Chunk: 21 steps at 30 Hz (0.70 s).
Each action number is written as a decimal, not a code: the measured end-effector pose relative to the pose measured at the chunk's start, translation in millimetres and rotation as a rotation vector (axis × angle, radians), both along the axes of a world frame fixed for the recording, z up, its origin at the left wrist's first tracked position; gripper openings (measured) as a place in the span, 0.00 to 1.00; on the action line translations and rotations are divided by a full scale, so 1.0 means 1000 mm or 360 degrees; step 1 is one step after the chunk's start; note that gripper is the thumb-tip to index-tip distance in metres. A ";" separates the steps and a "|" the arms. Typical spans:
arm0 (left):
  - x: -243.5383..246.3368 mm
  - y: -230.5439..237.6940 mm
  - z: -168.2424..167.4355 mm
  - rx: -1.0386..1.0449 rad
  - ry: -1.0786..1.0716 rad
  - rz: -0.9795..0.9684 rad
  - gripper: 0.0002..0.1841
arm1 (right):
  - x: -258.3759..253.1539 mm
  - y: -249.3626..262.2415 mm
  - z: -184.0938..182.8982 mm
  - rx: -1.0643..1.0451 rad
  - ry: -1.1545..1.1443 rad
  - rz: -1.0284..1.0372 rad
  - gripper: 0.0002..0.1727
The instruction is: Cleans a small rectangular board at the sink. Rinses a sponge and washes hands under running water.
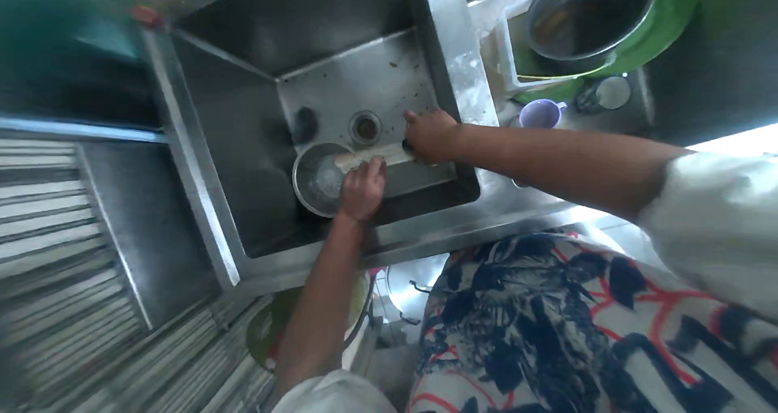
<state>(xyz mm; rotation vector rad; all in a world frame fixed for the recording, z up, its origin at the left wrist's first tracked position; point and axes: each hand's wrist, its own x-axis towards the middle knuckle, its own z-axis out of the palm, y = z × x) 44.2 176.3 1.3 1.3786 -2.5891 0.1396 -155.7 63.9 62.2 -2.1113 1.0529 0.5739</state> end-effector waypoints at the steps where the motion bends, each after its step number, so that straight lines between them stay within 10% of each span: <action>1: 0.003 0.000 0.000 0.0029 -0.0006 0.0010 0.10 | 0.000 -0.002 -0.001 -0.0033 -0.0007 -0.0050 0.17; 10: 0.015 -0.002 -0.001 -0.0169 -0.0009 -0.0080 0.07 | 0.002 0.013 0.000 -0.0118 -0.0038 0.0035 0.14; 21: 0.013 0.000 0.012 -0.0302 0.0100 -0.0092 0.08 | -0.103 -0.018 0.021 -0.0664 -0.0059 -0.0724 0.33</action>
